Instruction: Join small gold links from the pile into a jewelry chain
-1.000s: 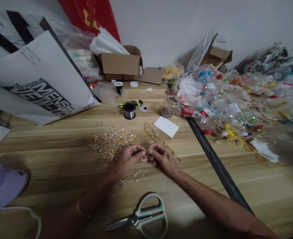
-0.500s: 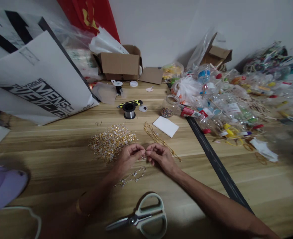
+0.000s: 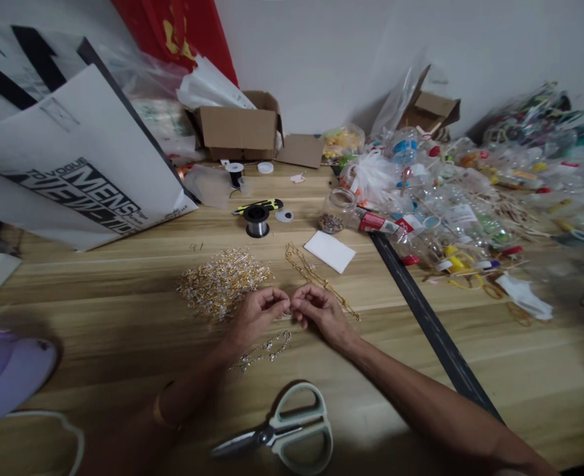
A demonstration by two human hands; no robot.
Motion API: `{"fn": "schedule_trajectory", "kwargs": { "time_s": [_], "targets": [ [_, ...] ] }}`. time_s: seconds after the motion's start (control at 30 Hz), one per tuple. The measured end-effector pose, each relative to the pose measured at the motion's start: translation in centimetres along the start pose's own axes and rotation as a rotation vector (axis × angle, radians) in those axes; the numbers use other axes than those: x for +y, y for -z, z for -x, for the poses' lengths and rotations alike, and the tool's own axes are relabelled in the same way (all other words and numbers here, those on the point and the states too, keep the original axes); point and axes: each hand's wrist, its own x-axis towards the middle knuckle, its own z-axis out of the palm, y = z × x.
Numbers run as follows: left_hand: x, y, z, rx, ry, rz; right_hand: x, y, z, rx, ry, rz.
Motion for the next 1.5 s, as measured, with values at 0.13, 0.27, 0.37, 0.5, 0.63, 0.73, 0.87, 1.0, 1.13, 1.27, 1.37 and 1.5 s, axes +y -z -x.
{"fn": "schedule_trajectory", "kwargs": {
  "time_s": [0.13, 0.27, 0.37, 0.5, 0.63, 0.73, 0.87, 1.0, 1.13, 1.27, 1.37, 1.5],
  "targets": [
    [-0.2, 0.0, 0.0, -0.008, -0.005, -0.045, -0.3, -0.1, 0.1, 0.009, -0.005, 0.014],
    [0.2, -0.1, 0.2, -0.005, -0.013, -0.124, -0.6, -0.2, 0.2, 0.052, 0.007, 0.030],
    [0.5, -0.2, 0.3, -0.007, -0.028, -0.194, -0.8, -0.2, 0.3, 0.080, 0.034, 0.061],
    [0.6, 0.2, 0.4, 0.015, -0.124, -0.341, -0.7, -0.1, 0.3, 0.120, 0.072, 0.087],
    [1.1, 0.8, 0.7, -0.113, -0.199, -0.710, -0.4, 0.2, 0.3, 0.130, 0.086, 0.115],
    [1.7, 0.8, 1.1, -0.290, -0.225, -0.915, -0.2, 0.4, 0.1, 0.118, 0.076, 0.115],
    [2.1, 0.5, 1.5, -0.373, -0.254, -1.035, -0.1, 0.5, 0.0, 0.110, 0.063, 0.100],
    [1.6, 0.4, 1.8, -0.369, -0.339, -1.076, -0.3, 0.5, 0.0, 0.096, 0.054, 0.114],
    [1.2, 0.6, 1.7, -0.377, -0.379, -1.023, -0.3, 0.5, 0.0, 0.088, 0.062, 0.133],
    [1.5, 1.0, 1.1, -0.345, -0.326, -0.931, -0.3, 0.5, 0.0, 0.087, 0.045, 0.118],
    [1.7, 1.3, 0.8, -0.291, -0.244, -0.809, -0.3, 0.5, -0.1, 0.083, 0.029, 0.113],
    [1.4, 1.4, 0.6, -0.189, -0.058, -0.531, -0.1, 0.5, -0.1, 0.068, 0.047, 0.125]
  ]
}}
